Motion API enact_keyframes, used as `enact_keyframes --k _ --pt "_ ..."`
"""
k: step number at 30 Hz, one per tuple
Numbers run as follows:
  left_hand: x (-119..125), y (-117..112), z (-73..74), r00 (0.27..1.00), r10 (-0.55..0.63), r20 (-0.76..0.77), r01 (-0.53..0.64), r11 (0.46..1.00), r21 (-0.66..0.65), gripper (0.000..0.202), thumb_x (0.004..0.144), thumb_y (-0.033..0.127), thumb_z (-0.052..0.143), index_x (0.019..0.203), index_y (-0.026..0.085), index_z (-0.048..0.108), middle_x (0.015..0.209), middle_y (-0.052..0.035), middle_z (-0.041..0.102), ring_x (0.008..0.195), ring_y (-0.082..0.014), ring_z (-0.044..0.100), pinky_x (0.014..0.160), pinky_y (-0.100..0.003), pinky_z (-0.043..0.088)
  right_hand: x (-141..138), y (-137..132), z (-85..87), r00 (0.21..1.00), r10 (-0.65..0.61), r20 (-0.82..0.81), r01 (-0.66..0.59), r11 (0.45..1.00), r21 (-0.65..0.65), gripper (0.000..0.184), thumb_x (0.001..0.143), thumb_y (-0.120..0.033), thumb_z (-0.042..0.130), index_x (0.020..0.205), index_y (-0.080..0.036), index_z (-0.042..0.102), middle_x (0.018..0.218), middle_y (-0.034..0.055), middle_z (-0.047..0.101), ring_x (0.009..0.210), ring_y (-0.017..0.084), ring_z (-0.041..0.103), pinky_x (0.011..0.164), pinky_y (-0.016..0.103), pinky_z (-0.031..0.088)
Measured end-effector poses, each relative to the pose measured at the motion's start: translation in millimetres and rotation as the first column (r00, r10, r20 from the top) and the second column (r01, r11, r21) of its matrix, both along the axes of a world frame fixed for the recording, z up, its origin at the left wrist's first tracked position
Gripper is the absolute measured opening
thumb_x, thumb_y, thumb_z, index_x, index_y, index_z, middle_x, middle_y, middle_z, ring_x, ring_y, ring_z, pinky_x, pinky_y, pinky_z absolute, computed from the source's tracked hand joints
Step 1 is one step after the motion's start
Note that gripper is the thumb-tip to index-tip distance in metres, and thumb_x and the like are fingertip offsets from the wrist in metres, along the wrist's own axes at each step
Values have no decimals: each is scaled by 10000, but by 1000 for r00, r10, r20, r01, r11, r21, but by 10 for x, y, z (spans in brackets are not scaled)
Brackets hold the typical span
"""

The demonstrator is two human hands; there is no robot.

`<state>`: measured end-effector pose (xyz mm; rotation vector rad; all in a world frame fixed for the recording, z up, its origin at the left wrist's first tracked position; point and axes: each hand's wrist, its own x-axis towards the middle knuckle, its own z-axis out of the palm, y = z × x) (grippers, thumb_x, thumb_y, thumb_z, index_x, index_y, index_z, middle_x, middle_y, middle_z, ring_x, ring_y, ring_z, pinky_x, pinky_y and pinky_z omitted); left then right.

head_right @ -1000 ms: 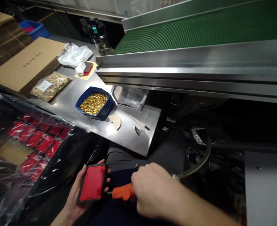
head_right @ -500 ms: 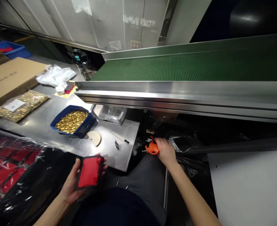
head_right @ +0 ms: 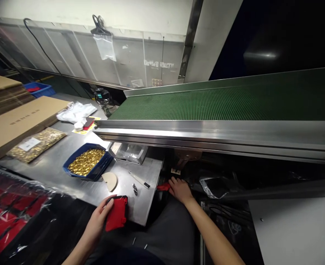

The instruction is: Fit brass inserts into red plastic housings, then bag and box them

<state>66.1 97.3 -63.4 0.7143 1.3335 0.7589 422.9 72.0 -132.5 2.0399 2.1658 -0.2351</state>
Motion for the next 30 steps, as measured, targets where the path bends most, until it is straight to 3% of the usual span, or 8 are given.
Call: enact_keyframes --k 6,10,13,16,19,23,26,30 --pt "-78 88 -151 993 -64 -103 73 994 79 597 717 591 821 1142 202 666 896 -41 740 768 -228 686 652 -264 549 83 -126 -15 999 4 33 -5 1000 6 329 991 -335 621 1279 -178 601 1234 83 645 1007 202 671 866 405 588" --pt "-128 147 -224 971 -151 -188 176 976 127 595 838 677 641 1196 201 645 970 -61 749 834 -254 704 682 -297 563 137 -243 -28 996 -76 38 74 995 64 303 1002 -293 605 1283 -179 598 1208 75 657 995 192 675 870 396 590" --pt "-143 186 -278 908 -247 -337 326 924 201 605 915 695 476 1217 197 643 1109 -102 738 1005 -307 699 854 -406 570 168 -251 -95 988 -153 28 150 985 89 294 1002 -285 605 1274 -171 600 1220 80 653 965 183 678 845 382 596" --pt "-76 178 -312 850 -268 -454 421 863 278 525 929 630 497 1210 218 659 1201 -107 704 1165 -328 633 1056 -494 465 191 -144 -216 980 -197 -6 197 977 87 265 998 -300 613 1227 -168 622 1191 72 660 957 179 674 844 379 592" --pt "17 106 -287 784 -255 -566 507 789 347 442 957 555 483 1219 247 661 1227 -100 662 1197 -322 605 1080 -508 437 220 5 -352 954 -295 -46 298 950 92 255 993 -325 620 1182 -155 634 1132 64 670 934 176 674 833 375 589" --pt "25 102 -129 711 -147 -687 547 730 410 412 1001 497 420 1241 230 623 1220 -120 626 1180 -317 608 1025 -497 473 245 94 -510 873 -465 -143 480 872 98 274 998 -346 609 1189 -150 621 1093 56 672 885 166 673 789 354 588" --pt "44 394 44 666 -108 -738 599 667 443 363 1025 465 409 1148 216 643 1109 -99 663 1046 -261 655 936 -417 524 257 82 -602 780 -579 -239 608 790 72 285 1010 -361 583 1201 -151 606 1035 45 676 826 155 671 756 340 582" --pt "319 1207 218 584 -95 -806 688 584 430 288 1037 372 466 1009 176 675 990 -69 688 960 -209 665 908 -392 539 304 80 -671 662 -656 -364 712 701 32 283 1006 -364 581 1192 -152 601 1022 41 677 814 156 666 766 348 572"
